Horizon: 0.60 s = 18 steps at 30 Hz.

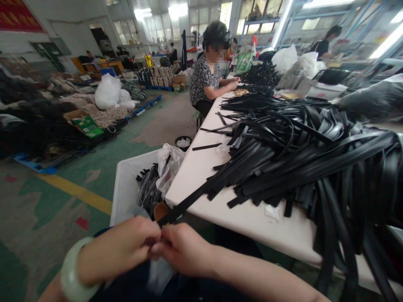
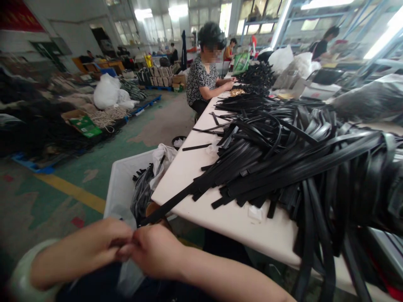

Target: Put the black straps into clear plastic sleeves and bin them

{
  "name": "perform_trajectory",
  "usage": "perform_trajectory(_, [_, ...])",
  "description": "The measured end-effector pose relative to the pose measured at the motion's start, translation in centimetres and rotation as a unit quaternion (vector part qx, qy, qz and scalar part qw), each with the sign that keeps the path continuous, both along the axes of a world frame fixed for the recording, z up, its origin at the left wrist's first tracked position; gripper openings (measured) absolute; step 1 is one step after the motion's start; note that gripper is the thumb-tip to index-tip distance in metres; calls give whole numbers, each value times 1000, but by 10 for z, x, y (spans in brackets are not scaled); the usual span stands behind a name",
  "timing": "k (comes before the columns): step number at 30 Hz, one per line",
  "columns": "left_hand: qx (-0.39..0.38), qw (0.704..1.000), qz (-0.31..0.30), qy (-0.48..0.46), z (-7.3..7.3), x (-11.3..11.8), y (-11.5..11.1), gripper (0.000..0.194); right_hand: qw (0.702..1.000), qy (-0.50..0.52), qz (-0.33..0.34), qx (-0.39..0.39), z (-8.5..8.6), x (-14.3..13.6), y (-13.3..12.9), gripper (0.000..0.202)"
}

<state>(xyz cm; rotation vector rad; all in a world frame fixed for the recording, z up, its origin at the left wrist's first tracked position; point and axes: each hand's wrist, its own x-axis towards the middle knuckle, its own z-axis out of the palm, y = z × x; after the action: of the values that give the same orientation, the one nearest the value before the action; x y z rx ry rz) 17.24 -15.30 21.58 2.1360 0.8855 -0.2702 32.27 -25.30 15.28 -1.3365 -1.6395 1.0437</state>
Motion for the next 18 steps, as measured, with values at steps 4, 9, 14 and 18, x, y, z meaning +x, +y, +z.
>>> perform_trajectory(4, [-100, 987, -95, -86, 3, 57, 58, 19, 980, 119, -96, -126, -22, 32, -15, 39])
perform_trajectory(9, [-326, 889, 144, -288, -56, 85, 70, 36, 927, 226, -261, -147, -53, 47, -34, 53])
perform_trajectory(14, [-468, 788, 230, -328, -87, 95, 46, 38, 907, 236, -335, -102, -74, 21, -18, 53])
perform_trajectory(18, [-338, 831, 225, -380, -91, 88, 47, 31, 953, 171, -228, -97, -76, 29, -6, 46])
